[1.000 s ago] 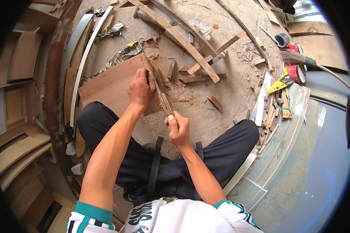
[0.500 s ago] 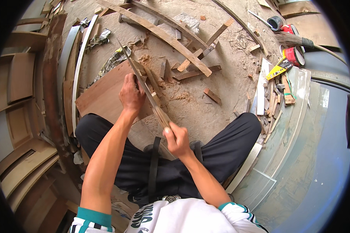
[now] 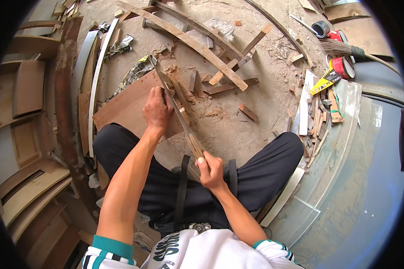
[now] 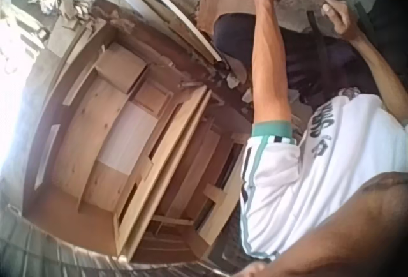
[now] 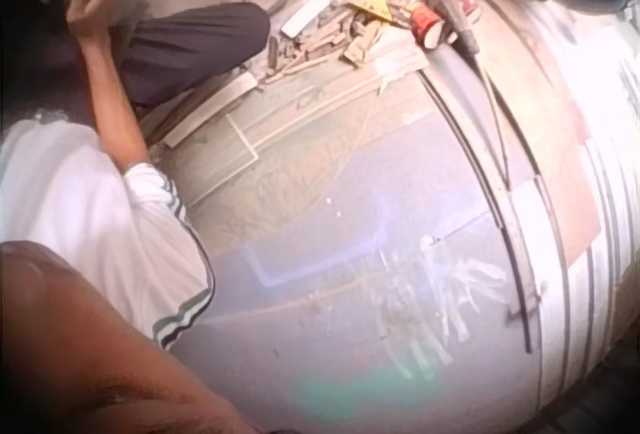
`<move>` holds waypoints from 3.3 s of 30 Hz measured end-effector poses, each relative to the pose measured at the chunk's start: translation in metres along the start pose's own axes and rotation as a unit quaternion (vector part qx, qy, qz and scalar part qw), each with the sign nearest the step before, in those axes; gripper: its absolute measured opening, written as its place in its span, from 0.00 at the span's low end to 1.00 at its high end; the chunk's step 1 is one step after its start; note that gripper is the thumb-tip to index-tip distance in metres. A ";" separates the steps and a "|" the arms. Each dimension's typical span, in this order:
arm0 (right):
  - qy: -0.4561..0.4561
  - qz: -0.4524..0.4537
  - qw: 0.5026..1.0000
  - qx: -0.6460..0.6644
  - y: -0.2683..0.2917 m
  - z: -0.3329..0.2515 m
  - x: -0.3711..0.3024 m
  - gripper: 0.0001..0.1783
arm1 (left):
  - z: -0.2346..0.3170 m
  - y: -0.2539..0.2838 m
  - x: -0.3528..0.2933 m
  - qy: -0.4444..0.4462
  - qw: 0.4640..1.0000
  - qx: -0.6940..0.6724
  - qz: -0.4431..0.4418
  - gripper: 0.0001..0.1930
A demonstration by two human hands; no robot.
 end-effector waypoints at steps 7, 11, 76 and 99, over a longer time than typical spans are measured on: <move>-0.001 -0.006 1.000 -0.022 -0.005 -0.001 0.020 0.18 | 0.001 0.000 -0.001 -0.011 1.000 -0.010 0.008 0.05; -0.002 -0.001 1.000 -0.014 0.007 -0.006 -0.013 0.18 | 0.001 0.000 0.000 -0.009 1.000 0.002 -0.008 0.06; -0.139 0.049 0.988 -0.044 -0.021 -0.010 0.047 0.27 | 0.001 -0.003 -0.004 0.019 1.000 0.005 0.005 0.07; -0.145 0.044 0.985 -0.083 -0.007 -0.010 0.001 0.30 | -0.017 -0.011 0.011 0.187 0.981 0.051 -0.015 0.19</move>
Point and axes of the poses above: each hand's wrist, its own x-axis towards the middle knuckle, its own y-axis out of the back of the hand, z = x × y, the point moved 4 cm from there along x, towards the middle knuckle, and after that the axes turned 8 degrees about -y, right-handed, at the moved point
